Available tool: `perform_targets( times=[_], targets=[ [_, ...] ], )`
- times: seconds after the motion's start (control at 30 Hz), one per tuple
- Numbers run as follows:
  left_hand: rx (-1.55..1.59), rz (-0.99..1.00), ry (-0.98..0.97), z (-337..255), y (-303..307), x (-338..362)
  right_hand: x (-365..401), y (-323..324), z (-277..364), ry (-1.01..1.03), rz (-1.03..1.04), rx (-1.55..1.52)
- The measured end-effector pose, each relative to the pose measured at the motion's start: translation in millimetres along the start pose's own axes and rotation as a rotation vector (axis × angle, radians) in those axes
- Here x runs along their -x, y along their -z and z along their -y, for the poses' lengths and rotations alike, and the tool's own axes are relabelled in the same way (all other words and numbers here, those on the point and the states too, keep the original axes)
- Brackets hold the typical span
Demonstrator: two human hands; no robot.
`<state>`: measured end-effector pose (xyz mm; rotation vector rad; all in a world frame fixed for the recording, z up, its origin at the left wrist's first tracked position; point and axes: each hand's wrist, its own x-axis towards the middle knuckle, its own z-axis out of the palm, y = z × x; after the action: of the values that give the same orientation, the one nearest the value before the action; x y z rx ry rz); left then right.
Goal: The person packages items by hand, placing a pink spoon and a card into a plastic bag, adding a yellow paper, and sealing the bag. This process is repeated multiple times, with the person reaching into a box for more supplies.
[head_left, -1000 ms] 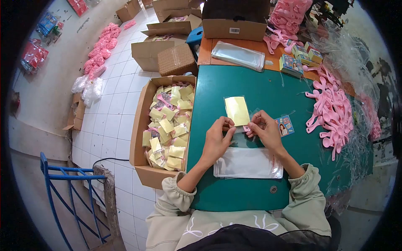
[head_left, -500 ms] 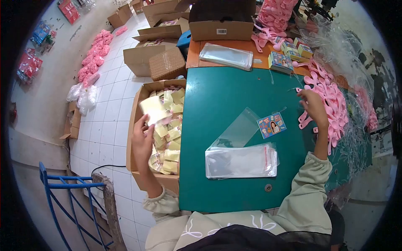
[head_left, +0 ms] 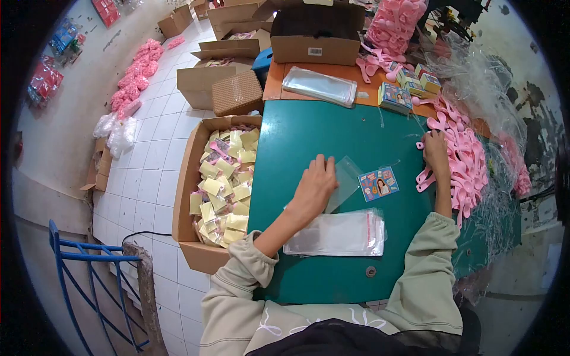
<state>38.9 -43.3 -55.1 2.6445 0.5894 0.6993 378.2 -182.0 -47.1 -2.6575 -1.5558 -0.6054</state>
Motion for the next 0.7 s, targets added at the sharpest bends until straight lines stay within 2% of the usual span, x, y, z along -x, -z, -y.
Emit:
perform_targets(
  times=[0.1, 0.17, 0.2, 0.3, 0.4, 0.5, 0.53, 0.63, 0.7],
  targets=[
    [0.312, 0.054, 0.072, 13.5, -6.4, 3.3, 1.4, 8.1, 3.3, -0.004, 0.029, -0.044],
    [0.354, 0.096, 0.073, 16.3, -1.1, 3.6, 2.6, 19.7, 10.3, 0.000, 0.033, -0.076],
    [0.378, 0.115, 0.074, 16.1, 2.1, 3.3, 3.3, 24.4, 10.7, 0.065, -0.007, -0.078],
    [0.415, 0.132, 0.131, 12.8, 14.1, 3.1, -2.6, 43.0, 13.7, 0.098, 0.065, -0.178],
    [0.577, 0.144, 0.225, 11.2, 23.6, -2.4, -16.7, 50.9, 12.0, 0.080, -0.241, -0.490],
    [0.980, 0.259, 0.382, 21.9, 16.0, -5.9, -17.5, 93.0, 48.6, -0.178, -0.203, -0.922],
    [1.075, 0.286, 0.382, 22.2, 17.2, -6.2, -19.3, 93.2, 62.8, -0.054, -0.336, -1.109],
    [1.290, 0.358, 0.390, 20.4, 24.0, -7.3, -8.4, 113.7, 108.3, 0.001, -0.136, -1.285],
    [1.339, 0.375, 0.420, 20.2, 29.6, -6.9, -0.6, 122.7, 129.4, 0.003, -0.037, -1.238]
  ],
)
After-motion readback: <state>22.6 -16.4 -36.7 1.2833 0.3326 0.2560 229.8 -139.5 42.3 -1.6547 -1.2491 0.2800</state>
